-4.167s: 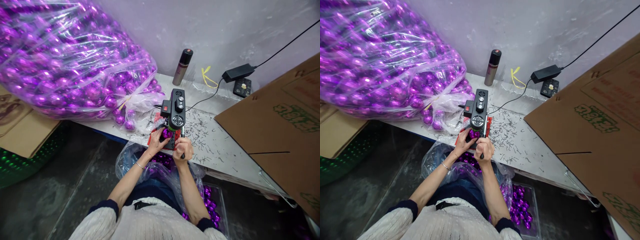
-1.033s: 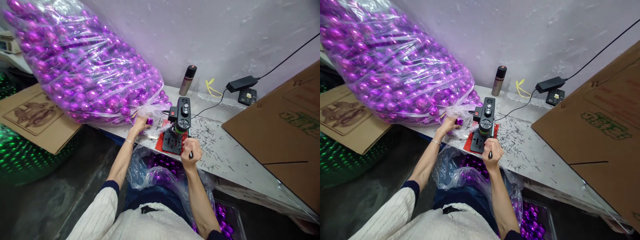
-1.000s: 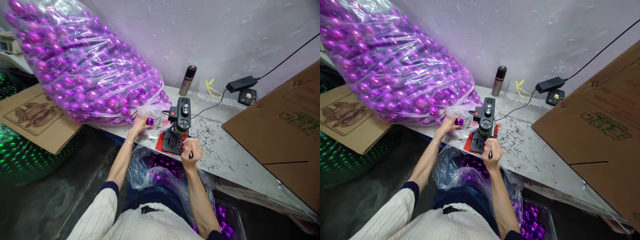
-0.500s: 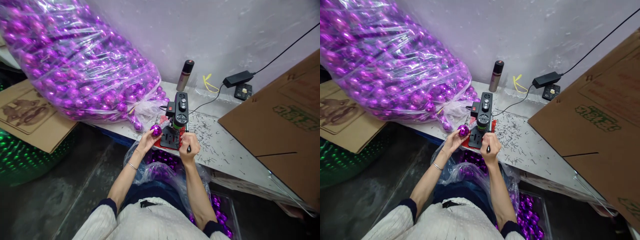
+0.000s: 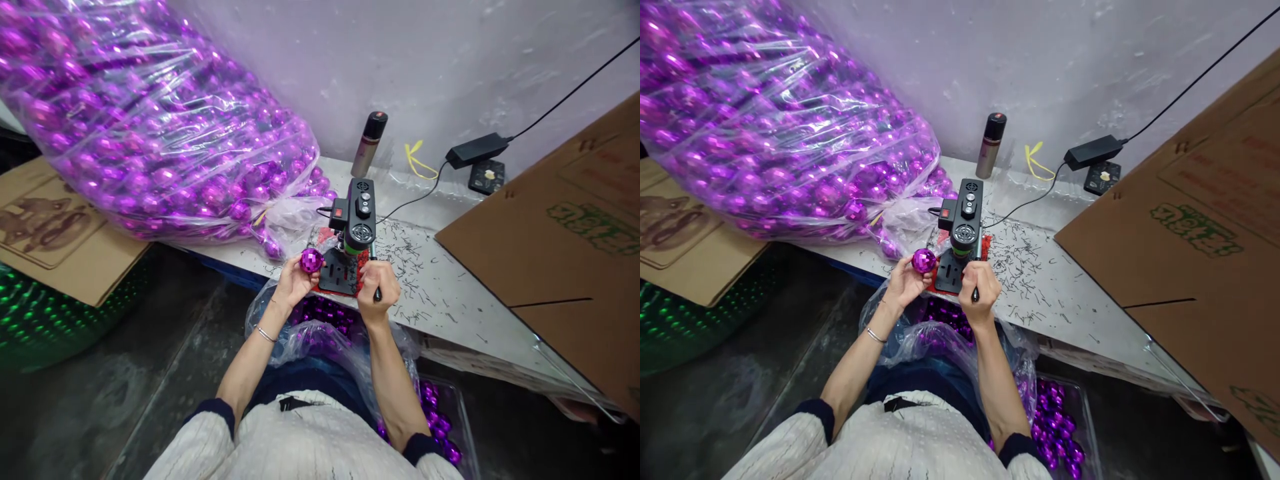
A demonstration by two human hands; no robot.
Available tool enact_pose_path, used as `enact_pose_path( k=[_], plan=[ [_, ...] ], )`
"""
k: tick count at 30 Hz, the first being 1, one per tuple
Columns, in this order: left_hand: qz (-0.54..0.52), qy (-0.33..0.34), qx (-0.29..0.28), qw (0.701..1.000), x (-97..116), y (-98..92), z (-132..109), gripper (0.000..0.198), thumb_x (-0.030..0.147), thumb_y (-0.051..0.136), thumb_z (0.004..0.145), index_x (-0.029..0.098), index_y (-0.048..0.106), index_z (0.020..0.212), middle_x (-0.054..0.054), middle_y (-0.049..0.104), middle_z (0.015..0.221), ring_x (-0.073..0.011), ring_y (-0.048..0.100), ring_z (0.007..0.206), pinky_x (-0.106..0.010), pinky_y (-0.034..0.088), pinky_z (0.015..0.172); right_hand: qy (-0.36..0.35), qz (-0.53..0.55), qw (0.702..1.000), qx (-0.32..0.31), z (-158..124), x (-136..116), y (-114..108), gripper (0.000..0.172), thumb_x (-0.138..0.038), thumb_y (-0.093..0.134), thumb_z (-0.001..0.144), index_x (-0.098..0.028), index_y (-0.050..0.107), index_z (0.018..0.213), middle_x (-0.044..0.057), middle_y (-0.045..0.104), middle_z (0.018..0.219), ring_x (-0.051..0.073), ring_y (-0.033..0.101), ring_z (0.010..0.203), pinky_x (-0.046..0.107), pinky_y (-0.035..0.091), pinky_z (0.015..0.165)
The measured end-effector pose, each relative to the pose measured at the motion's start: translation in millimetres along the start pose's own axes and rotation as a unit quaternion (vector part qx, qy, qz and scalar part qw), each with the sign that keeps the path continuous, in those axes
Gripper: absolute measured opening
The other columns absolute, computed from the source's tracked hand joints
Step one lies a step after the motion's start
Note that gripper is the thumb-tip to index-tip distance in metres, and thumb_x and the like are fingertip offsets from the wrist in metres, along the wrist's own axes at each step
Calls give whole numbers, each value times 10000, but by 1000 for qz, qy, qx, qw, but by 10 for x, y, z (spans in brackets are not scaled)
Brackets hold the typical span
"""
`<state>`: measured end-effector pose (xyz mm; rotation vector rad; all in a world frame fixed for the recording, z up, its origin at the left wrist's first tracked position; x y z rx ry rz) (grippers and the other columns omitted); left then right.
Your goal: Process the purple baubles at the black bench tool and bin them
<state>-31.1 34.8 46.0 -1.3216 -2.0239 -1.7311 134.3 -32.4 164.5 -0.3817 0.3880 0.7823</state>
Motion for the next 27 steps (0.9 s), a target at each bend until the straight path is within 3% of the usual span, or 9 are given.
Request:
enact_pose_path(
  k=[5, 9, 13, 17, 27],
  plan=[
    [89, 47, 53, 993, -93, -105, 112, 332, 457, 729, 821, 172, 666, 980, -28, 697, 820, -105, 592, 616, -235, 485, 589, -2, -3, 1000, -8, 13, -8, -3, 287, -135, 432, 962, -225, 494, 697, -6, 570, 665, 131, 560, 636, 291, 424, 612],
    [233, 95, 86, 964, -173, -120, 238, 498, 398, 820, 754, 180, 655, 1171, -29, 728, 920, -135, 652, 706, -260, 533, 691, 5, -5, 1000, -14, 55, -14, -11, 284, -143, 434, 965, -224, 507, 702, -4, 581, 668, 132, 560, 634, 293, 426, 622],
    [392, 150, 94, 903, -162, -50, 311, 602, 381, 842, 741, 180, 623, 1265, -48, 740, 1029, -182, 693, 878, -314, 562, 854, 8, -7, 1000, -11, 129, -33, -24, 287, -148, 443, 962, -225, 507, 693, -4, 577, 654, 134, 559, 626, 292, 423, 612],
    [532, 172, 75, 825, -122, 56, 317, 611, 427, 802, 795, 181, 614, 1322, -43, 739, 965, -205, 689, 851, -352, 568, 864, 6, -17, 1000, -12, 172, -41, -25, 297, -162, 435, 972, -227, 490, 687, -6, 561, 638, 131, 553, 616, 290, 419, 605],
    [652, 248, -3, 717, -91, 217, 296, 575, 459, 718, 885, 170, 566, 1358, -135, 685, 1272, -289, 663, 1180, -429, 533, 1028, -1, -11, 1000, -12, 160, -34, -28, 271, -144, 445, 964, -222, 502, 710, -4, 569, 656, 129, 554, 626, 286, 414, 598]
  ],
)
Point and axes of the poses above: each hand's wrist, its own z-axis towards the middle knuckle, its own y-axis out of the palm, x = y × z, the point moved 6 cm from there along z, towards the middle knuckle
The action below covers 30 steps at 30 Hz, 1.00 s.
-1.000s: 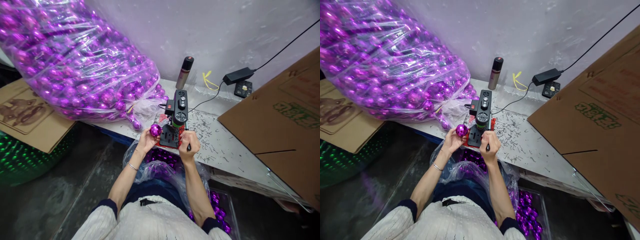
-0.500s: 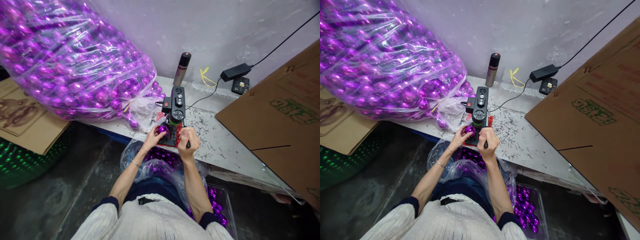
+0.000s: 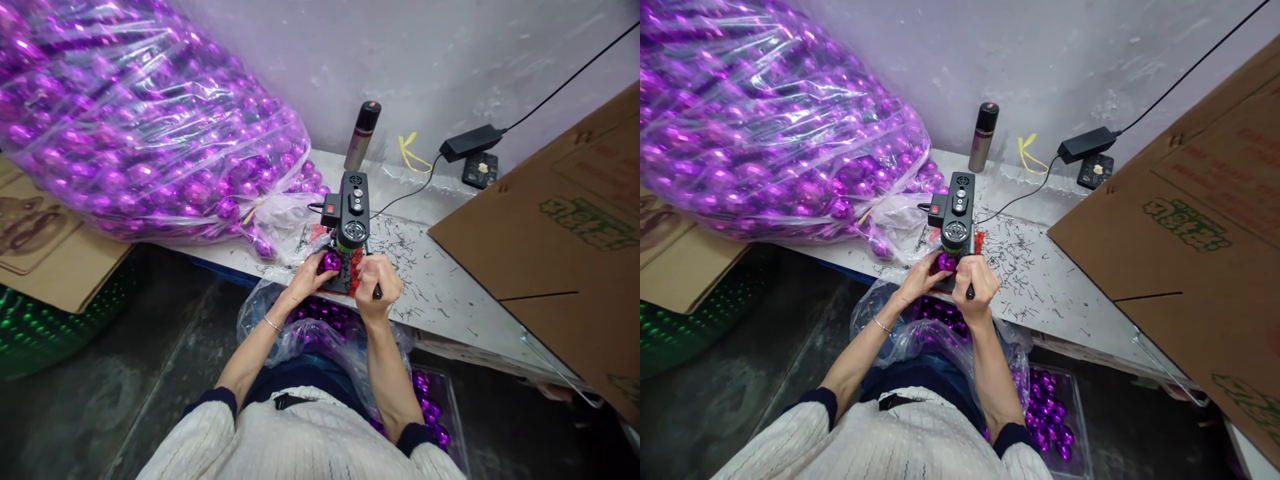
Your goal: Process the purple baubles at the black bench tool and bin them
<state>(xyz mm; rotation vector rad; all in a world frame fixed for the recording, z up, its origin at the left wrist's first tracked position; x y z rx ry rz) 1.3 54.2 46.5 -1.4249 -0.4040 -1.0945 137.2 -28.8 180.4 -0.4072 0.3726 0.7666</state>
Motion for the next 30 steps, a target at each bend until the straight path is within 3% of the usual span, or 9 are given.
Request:
enact_pose_path(
  k=[6, 16, 24, 30],
  plan=[
    [23, 23, -32, 999, 5, 7, 72, 560, 481, 673, 917, 167, 559, 1366, -135, 698, 1235, -294, 667, 1164, -436, 533, 1023, -1, -14, 1000, -9, -4, -12, -4, 272, -152, 435, 968, -225, 501, 714, -4, 569, 652, 128, 552, 618, 286, 419, 600],
    [39, 67, 74, 994, -92, 233, -32, 656, 529, 675, 901, 155, 487, 1407, -155, 661, 1319, -303, 638, 1203, -464, 480, 1040, -12, -15, 1000, -19, -11, -24, -13, 261, -119, 439, 959, -224, 500, 729, -4, 571, 671, 125, 549, 636, 278, 424, 613],
    [64, 85, 68, 992, -135, 296, -22, 650, 574, 602, 940, 165, 487, 1431, -173, 654, 1345, -299, 623, 1231, -479, 411, 1092, -9, -16, 1000, -8, -42, -14, -12, 245, -101, 460, 943, -222, 503, 734, -7, 575, 676, 124, 557, 638, 271, 432, 612],
    [59, 90, 65, 992, -165, 313, -23, 670, 606, 586, 934, 166, 488, 1429, -178, 655, 1344, -297, 625, 1228, -483, 394, 1107, -17, -20, 1000, 6, -219, 71, 16, 235, -122, 460, 940, -224, 508, 734, -9, 585, 678, 124, 567, 628, 266, 443, 599]
  ],
)
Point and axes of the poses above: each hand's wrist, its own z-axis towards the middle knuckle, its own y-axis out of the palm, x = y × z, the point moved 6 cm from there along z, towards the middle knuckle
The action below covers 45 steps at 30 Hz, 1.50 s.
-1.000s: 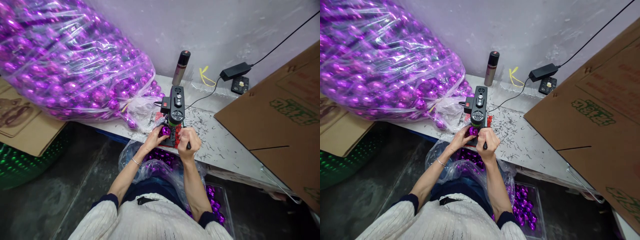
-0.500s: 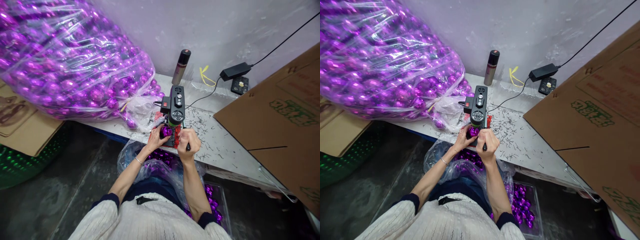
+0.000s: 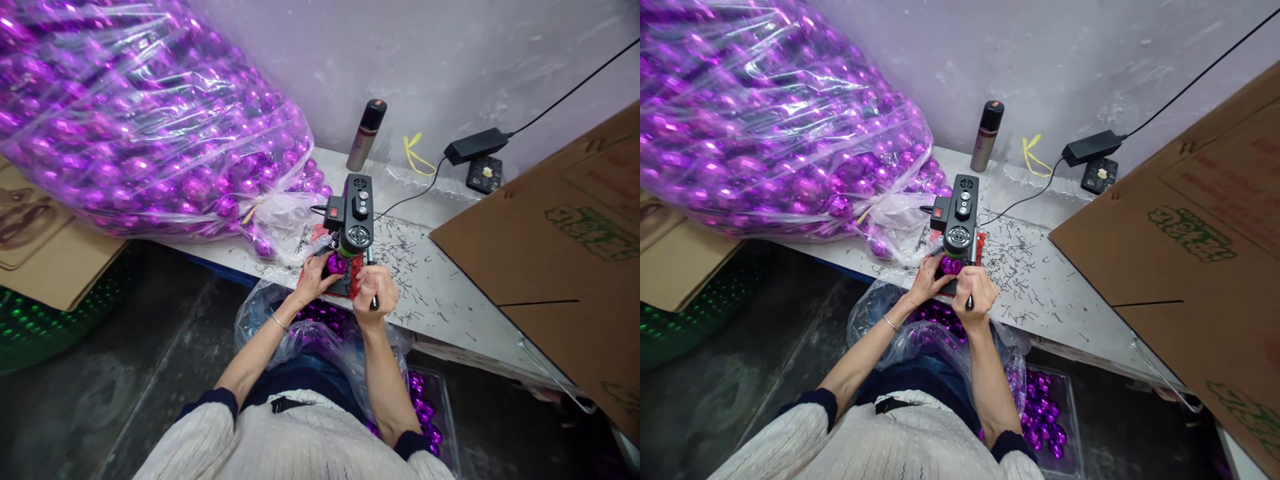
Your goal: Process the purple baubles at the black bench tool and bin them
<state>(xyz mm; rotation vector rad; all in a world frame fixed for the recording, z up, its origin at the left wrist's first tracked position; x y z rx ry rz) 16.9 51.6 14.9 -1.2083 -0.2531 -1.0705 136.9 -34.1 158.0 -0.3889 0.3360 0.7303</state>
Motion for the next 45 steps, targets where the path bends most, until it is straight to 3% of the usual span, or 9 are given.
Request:
enact_pose_path(
  k=[6, 17, 36, 41, 45],
  plan=[
    [-7, -6, 2, 1000, 1, -3, 0, 649, 596, 599, 930, 183, 498, 1421, -170, 658, 1340, -293, 627, 1231, -486, 392, 1114, -12, 10, 1000, 8, -201, 107, 60, 258, -204, 436, 970, -228, 496, 720, 0, 580, 688, 126, 548, 605, 276, 447, 586],
    [-20, -5, -3, 1000, 46, -32, 12, 600, 549, 606, 943, 165, 519, 1396, -165, 676, 1298, -289, 635, 1205, -468, 413, 1087, -8, 12, 1000, 22, -290, 183, 84, 315, -300, 405, 1007, -235, 456, 703, 0, 556, 684, 125, 517, 584, 308, 437, 604],
    [-9, -5, 4, 1000, 23, -33, 16, 571, 522, 621, 940, 194, 515, 1394, -158, 674, 1303, -292, 635, 1214, -479, 425, 1079, -25, 23, 999, 34, -326, 203, 106, 319, -311, 362, 1029, -242, 436, 726, -14, 549, 682, 127, 526, 588, 310, 444, 624],
    [-14, 3, 2, 1000, 18, -31, 15, 562, 516, 610, 949, 178, 515, 1387, -160, 683, 1282, -290, 646, 1196, -475, 439, 1065, -70, 6, 997, 15, -349, 148, 142, 318, -275, 366, 1023, -238, 435, 715, -20, 555, 679, 120, 532, 589, 304, 465, 644],
    [-14, -3, 3, 1000, -18, -20, 34, 587, 520, 639, 931, 166, 522, 1384, -168, 685, 1279, -297, 646, 1200, -498, 434, 1084, -6, 14, 999, 37, -181, 99, 78, 321, -227, 386, 1007, -230, 453, 693, -14, 549, 653, 116, 520, 570, 283, 419, 579]
  ],
)
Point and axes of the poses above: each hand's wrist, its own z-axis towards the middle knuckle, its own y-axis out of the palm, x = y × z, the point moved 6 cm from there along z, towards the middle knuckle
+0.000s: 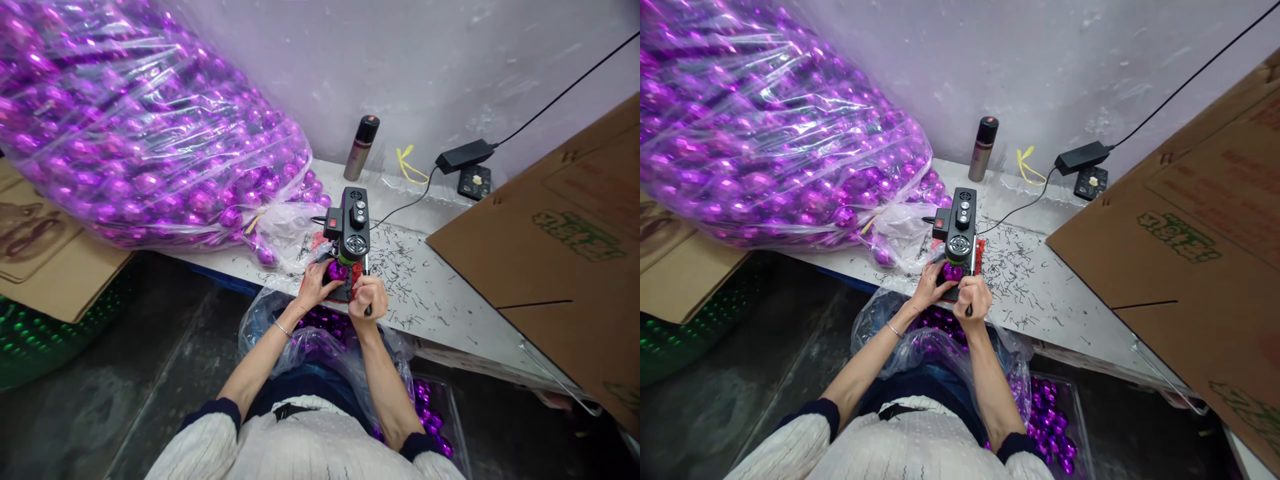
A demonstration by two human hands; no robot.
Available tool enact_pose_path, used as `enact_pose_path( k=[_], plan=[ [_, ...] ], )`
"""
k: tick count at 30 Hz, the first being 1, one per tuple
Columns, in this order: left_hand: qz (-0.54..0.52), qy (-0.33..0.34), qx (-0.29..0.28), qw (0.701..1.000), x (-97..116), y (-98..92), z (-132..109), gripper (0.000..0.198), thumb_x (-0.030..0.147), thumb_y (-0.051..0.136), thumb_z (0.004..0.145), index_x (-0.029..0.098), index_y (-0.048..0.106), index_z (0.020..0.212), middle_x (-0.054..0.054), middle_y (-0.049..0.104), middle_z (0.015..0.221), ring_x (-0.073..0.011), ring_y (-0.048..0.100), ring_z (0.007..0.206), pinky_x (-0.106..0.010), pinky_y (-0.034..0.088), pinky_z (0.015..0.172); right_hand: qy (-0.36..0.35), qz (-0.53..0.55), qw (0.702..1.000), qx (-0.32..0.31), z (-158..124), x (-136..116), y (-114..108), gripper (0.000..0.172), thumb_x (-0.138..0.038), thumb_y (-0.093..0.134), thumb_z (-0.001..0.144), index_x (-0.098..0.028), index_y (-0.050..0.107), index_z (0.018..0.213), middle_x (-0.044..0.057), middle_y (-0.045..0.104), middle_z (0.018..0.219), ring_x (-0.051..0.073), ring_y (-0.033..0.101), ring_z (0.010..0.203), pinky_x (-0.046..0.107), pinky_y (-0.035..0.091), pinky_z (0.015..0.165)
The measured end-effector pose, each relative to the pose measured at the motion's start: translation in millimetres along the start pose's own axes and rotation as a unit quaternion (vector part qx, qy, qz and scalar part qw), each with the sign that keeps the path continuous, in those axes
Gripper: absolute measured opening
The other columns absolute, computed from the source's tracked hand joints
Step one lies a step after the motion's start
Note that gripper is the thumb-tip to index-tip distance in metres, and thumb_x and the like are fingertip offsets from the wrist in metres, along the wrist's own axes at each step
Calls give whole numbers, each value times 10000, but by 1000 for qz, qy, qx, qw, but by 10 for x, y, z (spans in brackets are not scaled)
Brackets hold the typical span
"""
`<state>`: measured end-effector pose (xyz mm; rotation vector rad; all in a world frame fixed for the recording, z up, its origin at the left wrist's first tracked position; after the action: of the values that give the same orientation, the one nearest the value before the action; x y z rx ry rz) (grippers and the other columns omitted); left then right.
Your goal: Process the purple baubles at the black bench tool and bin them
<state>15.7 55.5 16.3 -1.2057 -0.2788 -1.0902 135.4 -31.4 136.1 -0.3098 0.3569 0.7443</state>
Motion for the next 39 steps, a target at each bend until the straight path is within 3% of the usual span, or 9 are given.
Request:
enact_pose_path(
  k=[8, 14, 19, 23, 27, 29, 33, 36, 39],
  plan=[
    [-16, 37, 15, 999, 267, -174, -294, 649, 545, 679, 895, 200, 503, 1415, -175, 659, 1325, -320, 633, 1249, -538, 473, 1075, 75, -2, 997, -32, 440, -134, -65, 301, -200, 447, 983, -220, 524, 692, -7, 562, 634, 132, 572, 611, 293, 438, 610],
    [36, 110, -163, 980, 439, 32, -1058, 567, 340, 626, 953, 220, 455, 1480, -170, 582, 1445, -298, 596, 1301, -484, 532, 1060, 21, -6, 998, -61, 226, -114, -85, 253, -132, 484, 949, -218, 531, 716, -3, 615, 692, 124, 593, 635, 275, 459, 610],
    [61, 99, -188, 975, 383, 128, -1202, 674, 487, 704, 890, 192, 493, 1459, -190, 523, 1519, -349, 558, 1349, -533, 522, 1076, 47, 5, 998, -42, 195, -79, -109, 113, -182, 607, 906, -221, 600, 800, 12, 690, 802, 159, 681, 758, 313, 540, 712],
    [12, 79, -61, 995, 432, -237, -960, 454, 476, 575, 983, 220, 595, 1358, -128, 712, 1280, -255, 698, 1161, -429, 590, 984, 104, 23, 994, -16, 189, -52, -153, 116, -242, 621, 905, -227, 663, 1011, 59, 713, 981, 202, 708, 869, 366, 579, 753],
    [41, -11, 203, 978, 151, -1083, -609, 315, 364, 540, 1017, 208, 649, 1267, -122, 738, 1183, -232, 696, 1146, -425, 556, 1033, 205, 48, 971, 113, -109, -128, -283, 460, -265, 677, 875, -267, 555, 1319, 125, 590, 1341, 160, 696, 801, 318, 577, 639],
    [70, -83, 315, 943, -135, -1490, -489, 357, 406, 562, 1001, 195, 642, 1277, -145, 697, 1253, -253, 638, 1240, -448, 501, 1102, 262, 42, 954, 138, -349, -212, -236, 438, -239, 564, 946, -273, 511, 1380, 125, 602, 1323, 143, 686, 785, 301, 578, 629],
    [49, -212, 406, 887, -753, -1883, -384, 465, 486, 527, 997, 172, 601, 1332, -177, 608, 1360, -268, 560, 1333, -433, 439, 1158, 169, 48, 975, -132, -459, -491, 543, 295, -233, 532, 960, -240, 630, 1238, 106, 698, 1129, 204, 708, 983, 369, 619, 826],
    [18, -267, 415, 870, -1032, -1874, -401, 558, 496, 544, 980, 152, 520, 1419, -211, 507, 1469, -296, 481, 1416, -457, 384, 1201, 94, 24, 976, -195, -185, -497, 1294, 392, -266, 498, 975, -219, 550, 1360, 156, 649, 1299, 245, 623, 1249, 466, 538, 1064],
    [-16, -304, 410, 860, -1135, -1754, -431, 706, 518, 547, 969, 155, 349, 1542, -232, 351, 1597, -310, 341, 1522, -476, 330, 1238, 147, -27, 955, -255, 129, -265, 2126, 630, -389, 532, 953, -171, 356, 1518, 228, 437, 1551, 346, 438, 1452, 580, 439, 1142]
  ],
)
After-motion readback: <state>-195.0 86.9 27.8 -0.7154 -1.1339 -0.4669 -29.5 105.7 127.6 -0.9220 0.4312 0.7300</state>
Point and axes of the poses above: each hand's wrist, its own z-axis towards the middle knuckle, its own y-axis out of the palm, x = y × z, the point moved 6 cm from there along z, towards the middle knuckle
